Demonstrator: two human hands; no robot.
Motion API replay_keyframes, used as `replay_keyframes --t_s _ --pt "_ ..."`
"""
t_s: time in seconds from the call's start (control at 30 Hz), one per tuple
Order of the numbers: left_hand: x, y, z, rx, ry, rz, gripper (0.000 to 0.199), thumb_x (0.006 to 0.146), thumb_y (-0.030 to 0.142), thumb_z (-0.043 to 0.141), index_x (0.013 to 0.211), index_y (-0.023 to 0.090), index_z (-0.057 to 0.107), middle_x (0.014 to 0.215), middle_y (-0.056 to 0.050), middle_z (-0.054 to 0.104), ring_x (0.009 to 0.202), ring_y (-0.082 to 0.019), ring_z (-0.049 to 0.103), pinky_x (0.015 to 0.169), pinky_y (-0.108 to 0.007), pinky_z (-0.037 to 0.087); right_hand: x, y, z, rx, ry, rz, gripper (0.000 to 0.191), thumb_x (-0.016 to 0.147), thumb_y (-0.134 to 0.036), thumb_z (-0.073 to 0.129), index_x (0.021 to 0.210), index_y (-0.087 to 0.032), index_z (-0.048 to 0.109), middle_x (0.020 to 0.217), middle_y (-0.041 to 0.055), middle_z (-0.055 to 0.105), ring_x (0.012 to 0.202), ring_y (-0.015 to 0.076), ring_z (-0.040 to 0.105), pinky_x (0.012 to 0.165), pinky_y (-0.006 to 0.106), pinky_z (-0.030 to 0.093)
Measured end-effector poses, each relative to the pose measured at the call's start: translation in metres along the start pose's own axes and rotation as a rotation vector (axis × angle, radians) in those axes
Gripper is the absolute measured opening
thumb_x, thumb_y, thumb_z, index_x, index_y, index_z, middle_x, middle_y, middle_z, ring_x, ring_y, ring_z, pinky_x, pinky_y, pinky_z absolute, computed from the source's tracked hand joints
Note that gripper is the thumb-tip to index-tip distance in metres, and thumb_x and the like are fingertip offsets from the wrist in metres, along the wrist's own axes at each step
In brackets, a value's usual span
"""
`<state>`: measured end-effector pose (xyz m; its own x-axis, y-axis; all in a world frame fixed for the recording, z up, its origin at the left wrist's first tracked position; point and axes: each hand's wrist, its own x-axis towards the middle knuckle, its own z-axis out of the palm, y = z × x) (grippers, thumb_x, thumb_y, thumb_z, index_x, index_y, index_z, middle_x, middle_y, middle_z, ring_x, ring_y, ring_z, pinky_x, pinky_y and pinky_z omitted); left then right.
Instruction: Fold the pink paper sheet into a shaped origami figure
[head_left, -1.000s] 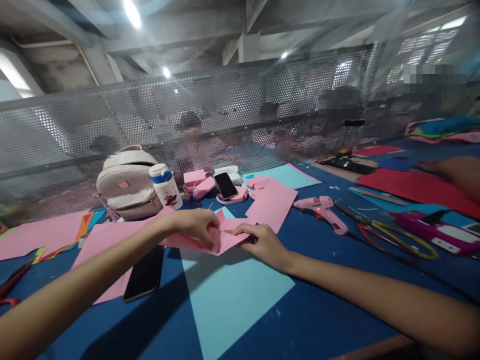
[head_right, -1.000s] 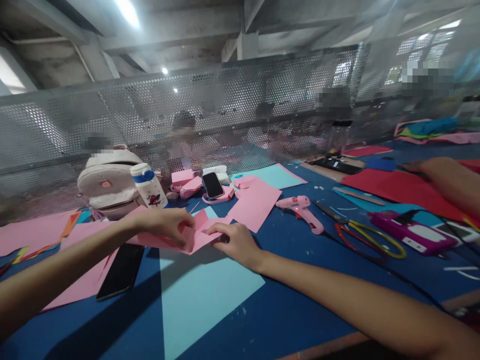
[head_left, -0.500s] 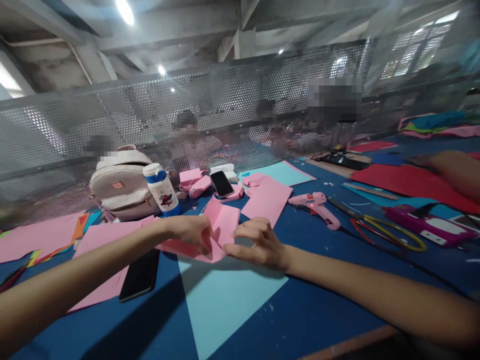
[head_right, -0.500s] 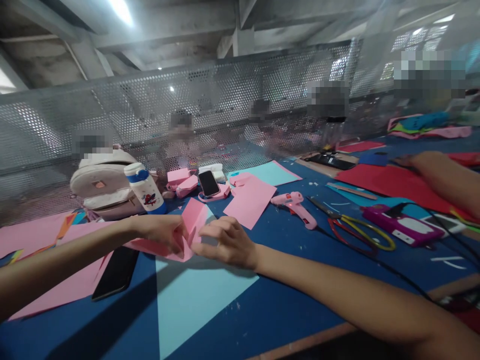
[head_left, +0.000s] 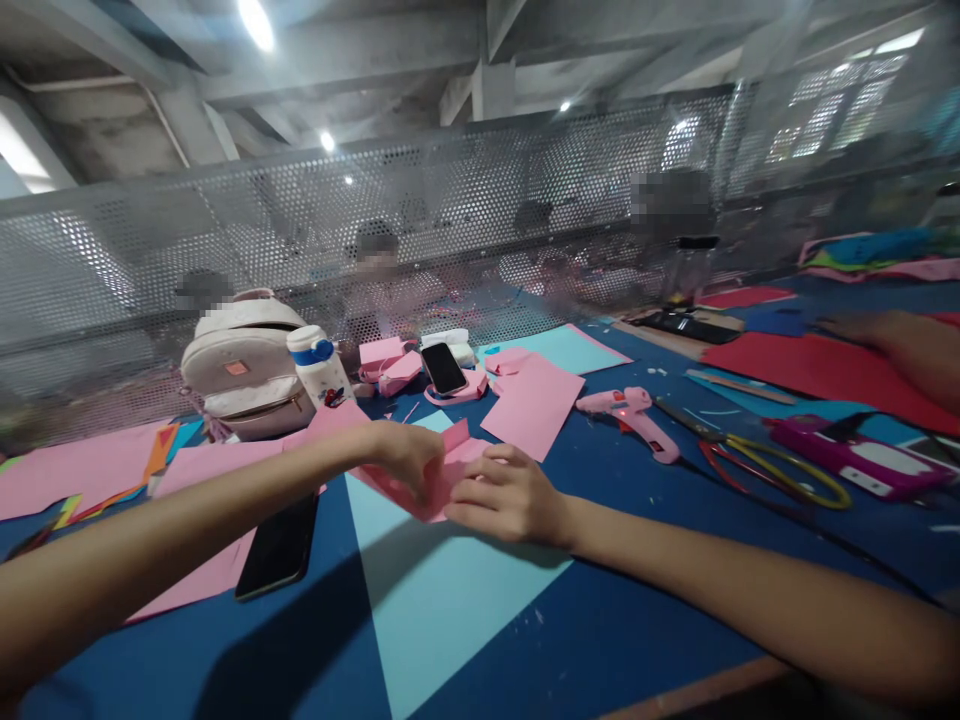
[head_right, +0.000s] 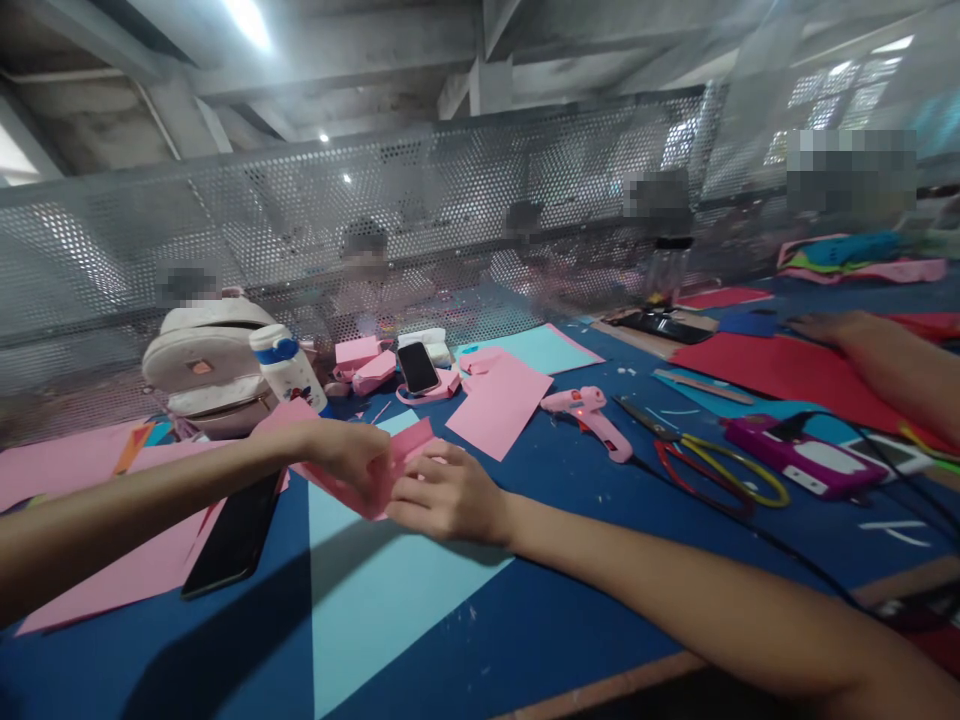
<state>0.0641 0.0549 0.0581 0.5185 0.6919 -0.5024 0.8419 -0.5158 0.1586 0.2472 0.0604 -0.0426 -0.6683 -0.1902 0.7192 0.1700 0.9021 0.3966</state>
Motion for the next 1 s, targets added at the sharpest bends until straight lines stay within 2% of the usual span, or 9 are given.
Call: replay_keyframes --t_s 0.1,0.2,0.3,0.37,0.43,0.57,0.67,0.8,1.0 --pt "-0.005 0.008 0.002 0.152 0.230 -0.034 0.009 0.069 0.007 0.070 0.075 0.014 0.070 0.074 -0.003 0.065 0.080 -0.022 0.058 0.087 -0.038 0.042 0.001 0.003 0.002 0.003 -0.043 0.007 0.020 0.095 -0.015 0.053 0.082 -0.023 0.065 0.078 -0.0027 0.068 0.075 0.0136 0.050 0.077 0.032 0.033" --pt "-0.019 0.018 0.009 0.312 0.506 -0.047 0.023 0.084 0.003 0.052 0.099 0.013 0.066 0.109 -0.013 0.062 0.105 -0.027 0.054 0.102 -0.048 0.030 0.000 0.004 0.005 0.003 -0.128 0.034 0.019 0.094 -0.020 0.054 0.076 -0.020 0.062 0.075 0.0006 0.064 0.073 0.0156 0.047 0.071 0.033 0.031" --pt "-0.034 0.023 0.031 0.629 0.846 0.033 0.022 0.094 0.007 0.042 0.091 0.014 0.063 0.102 -0.010 0.063 0.094 -0.024 0.055 0.101 -0.047 0.031 -0.002 0.002 0.009 0.031 -0.189 0.052 0.016 0.093 -0.022 0.056 0.079 -0.018 0.063 0.078 0.0022 0.064 0.076 0.0169 0.047 0.068 0.033 0.029" --pt "-0.039 0.020 0.054 0.679 0.959 0.095 0.026 0.096 0.007 0.039 0.086 0.015 0.061 0.089 -0.007 0.063 0.077 -0.021 0.054 0.086 -0.040 0.038 -0.004 0.001 0.011 0.064 -0.209 0.086 0.016 0.092 -0.022 0.057 0.078 -0.018 0.063 0.078 0.0023 0.063 0.075 0.0172 0.046 0.068 0.033 0.029" --pt "-0.040 0.013 0.082 0.657 1.028 0.154 0.024 0.098 0.009 0.040 0.086 0.016 0.060 0.079 -0.004 0.062 0.071 -0.019 0.052 0.079 -0.037 0.038 -0.005 0.000 0.013 0.117 -0.243 0.120 0.015 0.092 -0.022 0.057 0.079 -0.018 0.064 0.079 0.0024 0.063 0.075 0.0172 0.046 0.069 0.033 0.029" --pt "-0.033 -0.006 0.140 0.413 1.047 0.174 0.017 0.098 0.013 0.046 0.088 0.017 0.058 0.068 0.000 0.058 0.061 -0.016 0.049 0.064 -0.033 0.034 -0.007 -0.002 0.016 0.259 -0.308 0.202 0.013 0.093 -0.023 0.057 0.098 -0.022 0.069 0.084 0.0017 0.064 0.077 0.0166 0.048 0.069 0.032 0.031" --pt "-0.028 -0.017 0.166 0.063 1.046 0.121 0.017 0.099 0.016 0.045 0.088 0.019 0.058 0.072 0.000 0.061 0.064 -0.016 0.054 0.063 -0.031 0.037 -0.007 -0.004 0.019 0.349 -0.315 0.276 0.018 0.092 -0.020 0.056 0.101 -0.024 0.071 0.083 0.0014 0.064 0.077 0.0159 0.050 0.068 0.031 0.031" --pt "-0.027 -0.023 0.169 -0.428 0.909 -0.010 0.006 0.095 0.023 0.056 0.092 0.022 0.060 0.084 -0.002 0.063 0.075 -0.017 0.059 0.070 -0.029 0.045 -0.007 -0.006 0.025 0.418 -0.345 0.311 0.026 0.087 -0.013 0.056 0.103 -0.024 0.073 0.080 0.0011 0.061 0.074 0.0151 0.050 0.065 0.029 0.032" --pt "-0.028 -0.025 0.162 -0.575 0.825 -0.027 0.008 0.094 0.024 0.055 0.093 0.023 0.063 0.089 -0.005 0.063 0.080 -0.020 0.060 0.071 -0.031 0.048 -0.007 -0.008 0.034 0.454 -0.437 0.348 0.029 0.085 -0.013 0.058 0.105 -0.028 0.073 0.083 0.0010 0.063 0.076 0.0158 0.051 0.067 0.030 0.033"
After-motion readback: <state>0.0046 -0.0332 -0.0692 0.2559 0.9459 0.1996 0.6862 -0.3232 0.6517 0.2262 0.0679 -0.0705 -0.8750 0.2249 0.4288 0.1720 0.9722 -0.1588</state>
